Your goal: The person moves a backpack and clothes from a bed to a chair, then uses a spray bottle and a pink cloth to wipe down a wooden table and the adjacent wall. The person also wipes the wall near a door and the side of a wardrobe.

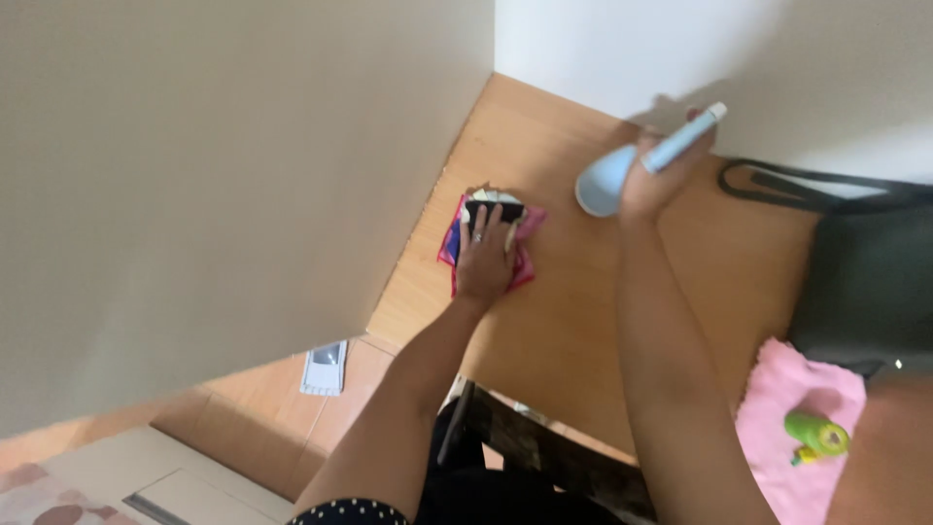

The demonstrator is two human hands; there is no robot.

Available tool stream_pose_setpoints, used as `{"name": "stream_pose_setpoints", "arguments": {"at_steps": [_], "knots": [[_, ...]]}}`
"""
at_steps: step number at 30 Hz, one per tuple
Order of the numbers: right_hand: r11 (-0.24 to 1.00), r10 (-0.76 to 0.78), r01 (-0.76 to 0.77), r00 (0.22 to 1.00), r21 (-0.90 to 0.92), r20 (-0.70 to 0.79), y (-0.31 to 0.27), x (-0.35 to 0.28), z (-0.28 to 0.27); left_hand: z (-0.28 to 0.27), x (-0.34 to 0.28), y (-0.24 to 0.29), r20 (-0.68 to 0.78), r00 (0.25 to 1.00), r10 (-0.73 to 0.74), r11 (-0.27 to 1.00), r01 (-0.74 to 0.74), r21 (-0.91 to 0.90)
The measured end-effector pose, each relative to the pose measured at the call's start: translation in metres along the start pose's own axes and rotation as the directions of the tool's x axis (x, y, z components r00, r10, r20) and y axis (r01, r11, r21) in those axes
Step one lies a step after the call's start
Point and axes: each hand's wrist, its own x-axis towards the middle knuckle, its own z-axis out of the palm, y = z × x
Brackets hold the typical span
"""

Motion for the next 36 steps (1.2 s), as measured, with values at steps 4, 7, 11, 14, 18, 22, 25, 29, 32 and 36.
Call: {"name": "stream_pose_setpoints", "arguments": {"at_steps": [4,7,11,14,18,22,25,29,32,36], "knots": [[0.921,0.203,-0.264,0.952,0.286,0.228,-0.059,-0.008,-0.124,0.002,0.000,0.008,0.092,0.947,-0.308,0.587,0.265,-0.765],[0.930,0.134,-0.239,0.927,0.279,0.350,-0.071,-0.033,-0.192,0.003,-0.001,-0.009,0.395,0.853,-0.343,-0.140,0.369,-0.919],[0.949,0.167,-0.253,0.909,0.189,0.383,-0.086,-0.059,-0.236,-0.007,-0.022,-0.028,0.379,0.827,-0.416,0.127,0.466,-0.876],[0.950,0.169,-0.252,0.911,0.183,0.377,-0.092,-0.068,-0.246,-0.030,-0.022,0.005,0.137,0.872,-0.471,0.664,0.452,-0.596],[0.934,0.172,-0.271,0.911,0.231,0.374,-0.101,-0.072,-0.249,-0.088,0.010,0.092,0.270,0.954,-0.126,0.992,0.114,0.060],[0.944,0.190,-0.273,0.909,0.186,0.370,-0.103,-0.070,-0.254,0.006,0.042,0.123,0.411,0.900,-0.147,0.979,0.072,0.192],[0.949,0.188,-0.267,0.908,0.171,0.375,-0.096,-0.074,-0.268,0.093,-0.002,0.144,0.422,0.893,0.157,0.976,-0.074,-0.206],[0.974,0.176,-0.211,0.931,0.078,0.321,-0.085,-0.076,-0.309,0.038,-0.053,0.167,0.119,0.892,0.436,0.898,-0.423,-0.117],[0.985,0.173,-0.174,0.954,-0.017,0.247,-0.081,-0.061,-0.320,0.026,-0.039,0.102,0.192,0.869,0.456,0.890,-0.449,-0.080],[0.969,0.239,-0.245,0.952,0.009,0.192,-0.073,-0.069,-0.324,0.023,0.023,0.002,0.224,0.971,0.085,0.959,-0.140,0.245]]}}
